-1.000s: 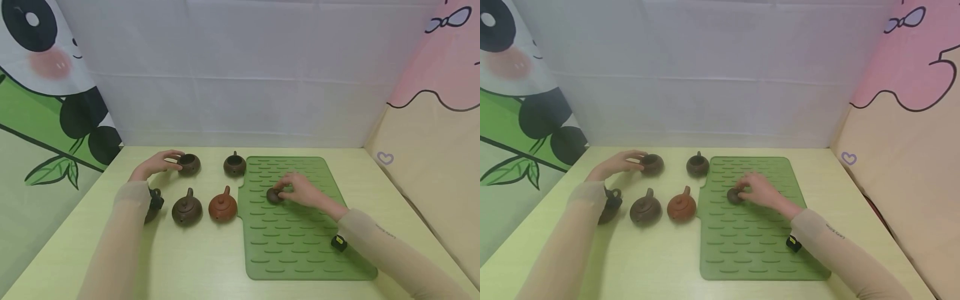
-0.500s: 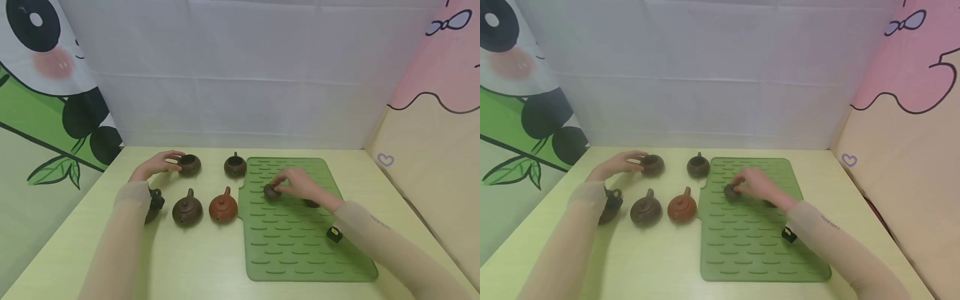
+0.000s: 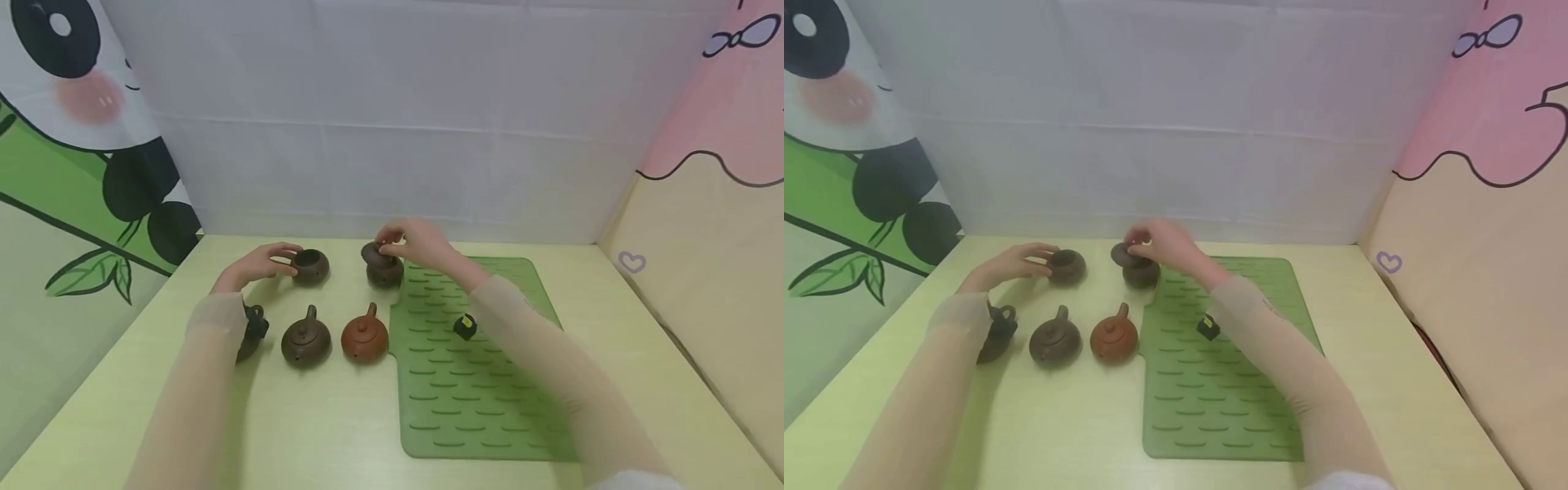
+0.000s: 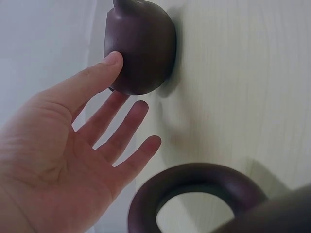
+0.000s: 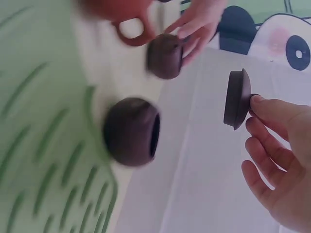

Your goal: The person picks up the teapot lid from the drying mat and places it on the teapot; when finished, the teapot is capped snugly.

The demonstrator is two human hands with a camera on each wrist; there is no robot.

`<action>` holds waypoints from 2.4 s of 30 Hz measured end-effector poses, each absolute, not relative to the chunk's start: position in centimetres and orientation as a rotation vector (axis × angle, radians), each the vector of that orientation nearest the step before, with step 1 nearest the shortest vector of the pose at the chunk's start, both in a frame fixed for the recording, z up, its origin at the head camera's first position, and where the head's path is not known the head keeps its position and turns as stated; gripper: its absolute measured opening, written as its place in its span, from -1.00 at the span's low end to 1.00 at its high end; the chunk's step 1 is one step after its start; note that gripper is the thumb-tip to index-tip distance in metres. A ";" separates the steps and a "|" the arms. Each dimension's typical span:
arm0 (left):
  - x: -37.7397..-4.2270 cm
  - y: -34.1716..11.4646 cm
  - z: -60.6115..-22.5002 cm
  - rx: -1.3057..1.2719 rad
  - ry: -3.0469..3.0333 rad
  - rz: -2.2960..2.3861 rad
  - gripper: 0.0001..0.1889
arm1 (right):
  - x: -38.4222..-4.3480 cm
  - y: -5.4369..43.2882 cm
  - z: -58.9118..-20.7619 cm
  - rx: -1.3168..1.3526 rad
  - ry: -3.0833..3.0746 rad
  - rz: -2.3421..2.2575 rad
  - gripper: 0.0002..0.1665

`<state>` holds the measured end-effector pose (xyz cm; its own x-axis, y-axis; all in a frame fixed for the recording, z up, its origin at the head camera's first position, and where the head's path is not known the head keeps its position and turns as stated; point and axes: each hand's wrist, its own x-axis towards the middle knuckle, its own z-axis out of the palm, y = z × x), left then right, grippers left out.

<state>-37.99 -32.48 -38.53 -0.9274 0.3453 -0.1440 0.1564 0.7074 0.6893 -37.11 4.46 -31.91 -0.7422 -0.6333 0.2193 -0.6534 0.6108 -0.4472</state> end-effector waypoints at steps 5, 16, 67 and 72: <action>-38.2 -32.6 -38.8 0.397 2.668 1.019 -0.33 | -38.5 0.4 -31.8 1.095 -2.733 0.967 -0.74; -38.4 -32.4 -38.5 0.368 2.655 1.042 -0.33 | -40.6 -6.4 -34.7 0.918 -2.553 1.353 -0.72; -38.6 -32.3 -38.9 0.245 2.545 1.081 -0.35 | -40.1 -11.9 -39.4 0.517 -2.778 1.546 -0.76; -39.1 -32.4 -39.1 0.262 2.532 1.077 -0.32 | -40.2 -11.1 -38.0 0.581 -2.853 1.475 -0.67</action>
<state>-39.14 -32.39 -39.09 -0.9121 0.3115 -0.2664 0.0241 0.6897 0.7237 -40.21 -11.07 -38.03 -0.9293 -0.3653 0.0540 -0.2552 0.5296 -0.8090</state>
